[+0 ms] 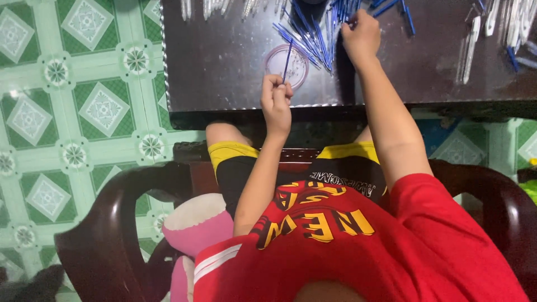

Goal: Assembling ballpoint pens by manually inserting ink refills into clear plastic barrels.

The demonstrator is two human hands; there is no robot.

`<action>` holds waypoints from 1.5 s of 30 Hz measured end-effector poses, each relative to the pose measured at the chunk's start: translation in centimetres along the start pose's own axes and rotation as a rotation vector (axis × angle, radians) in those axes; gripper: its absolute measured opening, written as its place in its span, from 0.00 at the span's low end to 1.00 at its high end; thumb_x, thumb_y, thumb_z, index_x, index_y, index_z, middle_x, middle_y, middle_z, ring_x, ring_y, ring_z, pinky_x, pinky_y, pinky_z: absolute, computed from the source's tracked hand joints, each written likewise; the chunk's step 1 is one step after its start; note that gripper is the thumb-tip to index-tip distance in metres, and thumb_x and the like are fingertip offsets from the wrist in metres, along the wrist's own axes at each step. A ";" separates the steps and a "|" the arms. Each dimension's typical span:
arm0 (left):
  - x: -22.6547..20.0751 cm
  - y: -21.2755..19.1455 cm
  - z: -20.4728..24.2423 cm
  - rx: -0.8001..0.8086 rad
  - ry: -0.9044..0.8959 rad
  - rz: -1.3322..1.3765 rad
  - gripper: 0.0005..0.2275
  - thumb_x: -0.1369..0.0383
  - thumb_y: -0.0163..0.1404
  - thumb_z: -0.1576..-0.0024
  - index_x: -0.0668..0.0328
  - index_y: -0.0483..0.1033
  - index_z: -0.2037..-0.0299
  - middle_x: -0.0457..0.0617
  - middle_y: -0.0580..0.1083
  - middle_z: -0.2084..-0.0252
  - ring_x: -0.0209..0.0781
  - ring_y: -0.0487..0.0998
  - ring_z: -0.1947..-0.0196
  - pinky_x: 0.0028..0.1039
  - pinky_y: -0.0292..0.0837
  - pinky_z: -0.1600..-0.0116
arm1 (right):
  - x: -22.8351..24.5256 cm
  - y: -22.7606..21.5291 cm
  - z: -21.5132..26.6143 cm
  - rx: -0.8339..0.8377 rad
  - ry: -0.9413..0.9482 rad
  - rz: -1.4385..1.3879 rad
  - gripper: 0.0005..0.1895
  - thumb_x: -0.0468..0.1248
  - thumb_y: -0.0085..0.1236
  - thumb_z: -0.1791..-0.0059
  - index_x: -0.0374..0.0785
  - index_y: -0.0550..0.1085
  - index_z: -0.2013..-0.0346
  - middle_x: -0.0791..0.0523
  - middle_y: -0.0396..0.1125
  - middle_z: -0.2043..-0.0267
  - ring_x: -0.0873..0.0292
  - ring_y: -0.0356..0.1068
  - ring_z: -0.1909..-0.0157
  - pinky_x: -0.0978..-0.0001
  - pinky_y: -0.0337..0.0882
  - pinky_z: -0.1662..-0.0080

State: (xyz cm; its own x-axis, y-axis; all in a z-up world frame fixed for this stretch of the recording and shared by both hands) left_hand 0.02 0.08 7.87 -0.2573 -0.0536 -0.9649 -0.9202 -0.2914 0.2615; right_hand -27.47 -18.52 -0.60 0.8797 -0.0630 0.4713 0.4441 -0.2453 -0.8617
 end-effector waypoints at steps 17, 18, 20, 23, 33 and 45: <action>1.3 -0.8 0.2 0.099 0.112 -0.427 0.02 0.70 0.42 0.39 0.56 0.65 0.63 0.45 0.64 0.75 0.38 0.64 0.75 0.33 0.58 0.65 | 9.4 -5.3 6.8 0.585 0.517 -0.996 0.07 0.28 0.48 0.48 0.42 0.73 0.65 0.64 0.60 0.73 0.72 0.58 0.76 0.80 0.59 0.71; 1.1 -0.6 0.4 0.120 0.100 -0.413 0.03 0.70 0.41 0.39 0.57 0.66 0.63 0.45 0.65 0.73 0.39 0.65 0.73 0.32 0.60 0.64 | 10.2 -6.1 7.7 0.528 0.386 -1.252 0.06 0.27 0.50 0.50 0.39 0.73 0.64 0.59 0.65 0.69 0.67 0.62 0.70 0.77 0.61 0.68; 0.7 -0.1 0.9 0.151 0.086 -0.400 0.04 0.70 0.40 0.39 0.58 0.67 0.62 0.46 0.67 0.71 0.39 0.66 0.72 0.32 0.62 0.62 | 10.9 -7.6 9.6 0.452 0.249 -1.504 0.06 0.25 0.53 0.52 0.37 0.74 0.63 0.54 0.70 0.65 0.62 0.66 0.65 0.74 0.64 0.66; -0.7 0.6 1.7 0.191 0.177 -0.447 0.03 0.71 0.41 0.39 0.59 0.67 0.62 0.48 0.69 0.69 0.42 0.68 0.71 0.35 0.62 0.63 | 11.9 -10.1 11.4 0.367 0.156 -1.526 0.06 0.30 0.54 0.49 0.41 0.71 0.58 0.51 0.71 0.57 0.58 0.71 0.58 0.63 0.79 0.53; -1.6 0.6 3.2 0.245 0.194 -0.541 0.05 0.68 0.40 0.37 0.58 0.67 0.59 0.50 0.71 0.67 0.46 0.70 0.69 0.36 0.62 0.63 | 14.7 -14.3 13.1 0.331 0.032 -1.464 0.05 0.35 0.57 0.47 0.41 0.71 0.57 0.50 0.75 0.56 0.51 0.80 0.55 0.55 0.84 0.47; -2.5 0.5 3.9 0.259 0.237 -0.686 0.04 0.68 0.40 0.36 0.57 0.66 0.57 0.50 0.70 0.74 0.48 0.70 0.78 0.38 0.59 0.70 | 15.3 -16.3 14.0 0.333 -0.007 -1.331 0.03 0.34 0.54 0.45 0.41 0.71 0.57 0.52 0.74 0.56 0.51 0.81 0.52 0.57 0.83 0.44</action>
State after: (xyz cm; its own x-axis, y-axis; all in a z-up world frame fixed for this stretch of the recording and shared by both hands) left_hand -0.96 3.76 10.48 0.4391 -0.1529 -0.8853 -0.8981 -0.1021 -0.4278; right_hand -18.82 -1.96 18.03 -0.2384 0.0405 0.9703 0.9647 0.1254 0.2318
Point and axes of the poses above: each hand's wrist, its own z-axis away from the middle knuckle, its own y-axis out of the palm, x = y × z, the point moved 8 cm from there along -z, towards the middle knuckle
